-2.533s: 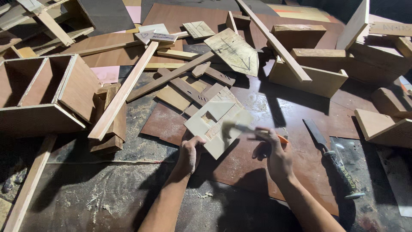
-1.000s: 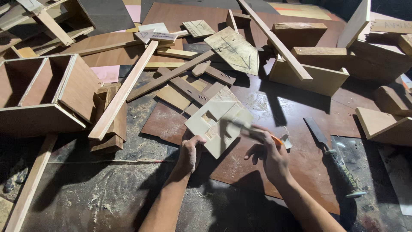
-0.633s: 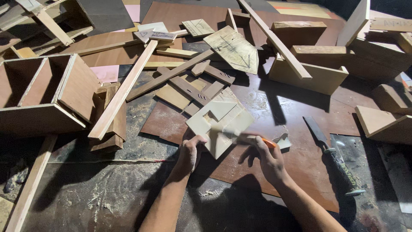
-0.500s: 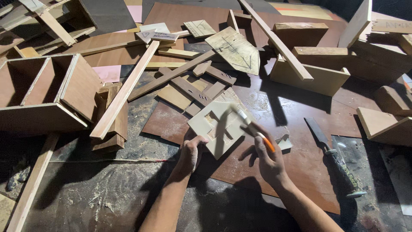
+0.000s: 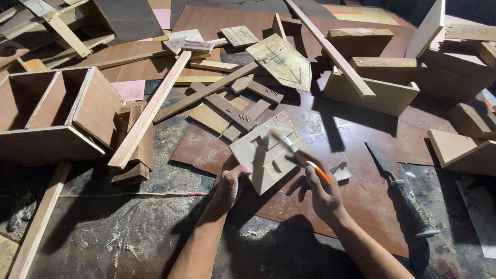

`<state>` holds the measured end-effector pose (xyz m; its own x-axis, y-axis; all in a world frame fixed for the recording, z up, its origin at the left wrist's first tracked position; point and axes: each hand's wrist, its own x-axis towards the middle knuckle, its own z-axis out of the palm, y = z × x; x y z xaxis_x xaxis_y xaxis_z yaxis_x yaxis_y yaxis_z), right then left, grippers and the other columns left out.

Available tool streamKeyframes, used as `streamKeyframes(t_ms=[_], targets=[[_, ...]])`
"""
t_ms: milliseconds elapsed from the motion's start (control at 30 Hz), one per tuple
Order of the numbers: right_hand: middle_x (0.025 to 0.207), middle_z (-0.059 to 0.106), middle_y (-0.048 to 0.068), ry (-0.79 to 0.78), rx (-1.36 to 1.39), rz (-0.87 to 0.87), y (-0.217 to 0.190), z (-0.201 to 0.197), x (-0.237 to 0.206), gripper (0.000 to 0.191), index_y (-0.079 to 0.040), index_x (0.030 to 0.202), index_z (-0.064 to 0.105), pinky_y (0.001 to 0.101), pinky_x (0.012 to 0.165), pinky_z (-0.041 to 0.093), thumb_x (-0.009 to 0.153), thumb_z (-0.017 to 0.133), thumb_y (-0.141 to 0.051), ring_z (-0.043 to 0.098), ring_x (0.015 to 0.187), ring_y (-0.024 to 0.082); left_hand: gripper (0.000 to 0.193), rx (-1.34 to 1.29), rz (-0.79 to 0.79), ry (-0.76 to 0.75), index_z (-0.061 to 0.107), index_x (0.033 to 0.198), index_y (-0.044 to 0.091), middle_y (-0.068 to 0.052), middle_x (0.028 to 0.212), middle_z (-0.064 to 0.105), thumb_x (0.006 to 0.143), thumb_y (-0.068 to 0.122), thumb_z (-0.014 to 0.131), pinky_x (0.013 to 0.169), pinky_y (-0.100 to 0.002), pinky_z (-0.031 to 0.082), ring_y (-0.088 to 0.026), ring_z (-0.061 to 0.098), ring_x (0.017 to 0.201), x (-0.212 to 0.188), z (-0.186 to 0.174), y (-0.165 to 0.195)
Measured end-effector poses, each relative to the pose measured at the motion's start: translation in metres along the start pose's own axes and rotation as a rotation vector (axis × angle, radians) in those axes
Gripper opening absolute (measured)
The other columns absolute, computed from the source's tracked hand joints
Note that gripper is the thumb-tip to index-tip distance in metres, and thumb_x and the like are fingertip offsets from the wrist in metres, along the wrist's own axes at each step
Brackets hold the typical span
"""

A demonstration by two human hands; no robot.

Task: The person holds small wooden cutout pieces on a cluttered workshop table and brushes dust off their surfaces with a brush, turning the pieces to clean different sides. They then wipe dust off a long wooden stick by hand and set it down among the other wooden pieces.

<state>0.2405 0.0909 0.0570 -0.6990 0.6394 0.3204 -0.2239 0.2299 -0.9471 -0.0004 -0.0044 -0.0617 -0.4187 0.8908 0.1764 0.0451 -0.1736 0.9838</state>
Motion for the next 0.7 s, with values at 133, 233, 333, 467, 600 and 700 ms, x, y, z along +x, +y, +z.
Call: streamKeyframes(t_ms=[133, 233, 333, 467, 600, 700], targets=[[0.119, 0.074, 0.025, -0.058, 0.004, -0.006, 0.001, -0.003, 0.0, 0.049, 0.005, 0.142, 0.054, 0.0254, 0.053, 0.058, 0.111, 0.041, -0.03, 0.077, 0.07, 0.023, 0.024, 0.043, 0.049, -0.046, 0.071, 0.101, 0.001, -0.019, 0.097, 0.077, 0.101, 0.015, 0.052, 0.089, -0.03, 0.053, -0.019, 0.072, 0.094, -0.003, -0.001, 0.004], [0.126, 0.07, 0.022, -0.002, -0.021, -0.006, 0.003, -0.005, 0.001, 0.048, 0.002, 0.143, 0.047, 0.0253, 0.047, 0.057, 0.107, 0.04, -0.029, 0.077, 0.066, 0.023, 0.024, 0.246, 0.267, -0.06, 0.069, 0.105, 0.003, -0.018, 0.1, 0.076, 0.103, 0.018, 0.05, 0.086, -0.031, 0.057, -0.02, 0.075, 0.095, -0.002, -0.003, 0.002], [0.117, 0.074, 0.024, -0.029, -0.009, 0.01, 0.006, -0.006, 0.001, 0.047, 0.004, 0.142, 0.054, 0.0259, 0.05, 0.056, 0.112, 0.04, -0.028, 0.077, 0.068, 0.024, 0.021, 0.279, 0.32, -0.063, 0.069, 0.106, 0.003, -0.018, 0.1, 0.077, 0.102, 0.016, 0.053, 0.084, -0.032, 0.058, -0.022, 0.076, 0.095, 0.0, -0.003, -0.003], [0.12, 0.072, 0.021, 0.071, -0.046, -0.045, 0.006, -0.007, 0.001, 0.046, 0.003, 0.142, 0.049, 0.0248, 0.048, 0.055, 0.109, 0.039, -0.028, 0.075, 0.064, 0.021, 0.021, 0.241, 0.373, -0.07, 0.067, 0.107, 0.003, -0.017, 0.1, 0.077, 0.105, 0.015, 0.05, 0.085, -0.032, 0.058, -0.022, 0.077, 0.096, -0.001, -0.005, -0.009], [0.109, 0.077, 0.022, 0.031, -0.025, -0.051, 0.004, -0.006, 0.003, 0.046, 0.004, 0.137, 0.056, 0.0233, 0.047, 0.053, 0.11, 0.038, -0.029, 0.076, 0.064, 0.02, 0.02, 0.345, 0.386, -0.05, 0.067, 0.107, 0.003, -0.017, 0.099, 0.078, 0.1, 0.014, 0.052, 0.082, -0.032, 0.061, -0.023, 0.079, 0.096, -0.001, -0.005, -0.011], [0.111, 0.078, 0.022, 0.163, -0.096, -0.033, 0.004, -0.005, 0.003, 0.045, 0.004, 0.135, 0.056, 0.0234, 0.046, 0.052, 0.111, 0.037, -0.03, 0.075, 0.062, 0.02, 0.033, 0.133, 0.349, -0.119, 0.068, 0.109, 0.005, -0.016, 0.097, 0.078, 0.101, 0.012, 0.037, 0.081, -0.03, 0.061, -0.022, 0.079, 0.091, 0.0, -0.005, -0.01]])
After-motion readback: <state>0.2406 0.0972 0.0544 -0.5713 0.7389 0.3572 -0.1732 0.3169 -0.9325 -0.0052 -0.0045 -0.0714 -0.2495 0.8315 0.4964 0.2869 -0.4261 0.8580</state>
